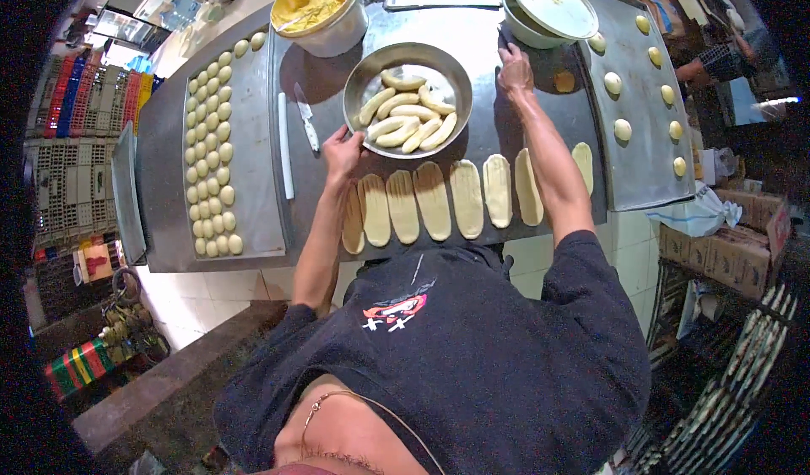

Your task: The person rolls dough with banana slices inside, then dips the round dough balls into shredded cheese toppings before placing them into a baking tray.

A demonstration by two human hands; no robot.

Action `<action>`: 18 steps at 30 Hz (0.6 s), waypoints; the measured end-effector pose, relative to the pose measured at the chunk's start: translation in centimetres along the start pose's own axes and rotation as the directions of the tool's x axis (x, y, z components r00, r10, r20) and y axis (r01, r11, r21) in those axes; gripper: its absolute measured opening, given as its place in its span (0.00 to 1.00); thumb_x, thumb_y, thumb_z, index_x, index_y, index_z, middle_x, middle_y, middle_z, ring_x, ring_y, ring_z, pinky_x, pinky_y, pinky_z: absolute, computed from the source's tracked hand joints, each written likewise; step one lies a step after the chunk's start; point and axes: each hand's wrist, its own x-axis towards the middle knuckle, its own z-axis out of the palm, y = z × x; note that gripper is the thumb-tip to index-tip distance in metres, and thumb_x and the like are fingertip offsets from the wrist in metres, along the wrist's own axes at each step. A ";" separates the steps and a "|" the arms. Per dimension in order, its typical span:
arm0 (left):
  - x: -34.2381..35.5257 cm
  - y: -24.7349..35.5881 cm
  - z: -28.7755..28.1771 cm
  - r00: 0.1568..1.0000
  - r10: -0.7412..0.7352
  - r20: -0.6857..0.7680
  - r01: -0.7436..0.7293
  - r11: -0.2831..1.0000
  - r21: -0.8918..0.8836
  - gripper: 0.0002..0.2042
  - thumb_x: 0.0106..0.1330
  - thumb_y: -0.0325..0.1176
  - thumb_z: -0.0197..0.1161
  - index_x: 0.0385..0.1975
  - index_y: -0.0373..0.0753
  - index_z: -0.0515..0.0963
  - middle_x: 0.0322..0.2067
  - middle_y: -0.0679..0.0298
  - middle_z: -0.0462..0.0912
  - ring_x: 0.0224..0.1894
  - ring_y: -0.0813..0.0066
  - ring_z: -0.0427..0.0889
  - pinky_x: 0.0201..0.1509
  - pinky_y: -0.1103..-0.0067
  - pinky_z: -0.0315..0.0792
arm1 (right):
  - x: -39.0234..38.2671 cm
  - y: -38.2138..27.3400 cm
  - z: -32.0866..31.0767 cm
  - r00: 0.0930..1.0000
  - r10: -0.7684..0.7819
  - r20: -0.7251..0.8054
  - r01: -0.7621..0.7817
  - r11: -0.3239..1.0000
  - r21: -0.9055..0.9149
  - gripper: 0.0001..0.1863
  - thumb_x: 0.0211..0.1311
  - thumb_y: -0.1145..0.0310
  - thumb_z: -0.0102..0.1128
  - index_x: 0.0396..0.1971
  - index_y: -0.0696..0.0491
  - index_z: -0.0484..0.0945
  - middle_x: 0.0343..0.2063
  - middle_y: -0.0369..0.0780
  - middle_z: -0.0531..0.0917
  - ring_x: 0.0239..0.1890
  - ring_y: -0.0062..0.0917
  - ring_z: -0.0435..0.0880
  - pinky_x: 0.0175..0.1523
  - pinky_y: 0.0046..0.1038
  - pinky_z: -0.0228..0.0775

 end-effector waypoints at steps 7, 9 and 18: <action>2.4 -3.6 3.2 0.985 -0.173 0.026 0.173 0.940 -0.293 0.20 0.66 0.30 0.63 0.57 0.33 0.73 0.41 0.64 0.83 0.34 0.74 0.83 0.33 0.80 0.78 | -1.1 -8.8 -4.6 0.955 -0.160 0.249 0.058 0.926 0.372 0.14 0.54 0.71 0.63 0.43 0.49 0.85 0.32 0.43 0.87 0.36 0.37 0.82 0.51 0.34 0.73; 1.4 -1.8 4.6 0.961 -0.277 -0.022 0.240 0.866 -0.439 0.22 0.70 0.32 0.60 0.62 0.35 0.67 0.44 0.61 0.82 0.35 0.73 0.83 0.34 0.80 0.78 | -0.8 -8.6 -2.7 0.918 -0.148 0.368 0.103 0.985 0.140 0.19 0.55 0.67 0.66 0.49 0.44 0.82 0.34 0.41 0.87 0.43 0.40 0.79 0.51 0.39 0.70; -11.4 -0.3 -1.0 0.948 -0.239 -0.211 0.162 0.931 -0.326 0.17 0.72 0.29 0.56 0.59 0.36 0.70 0.46 0.59 0.83 0.40 0.75 0.84 0.40 0.79 0.79 | 3.5 -7.8 1.6 0.908 -0.054 0.415 0.007 0.994 0.113 0.24 0.50 0.57 0.67 0.48 0.49 0.83 0.38 0.45 0.88 0.42 0.33 0.86 0.51 0.35 0.75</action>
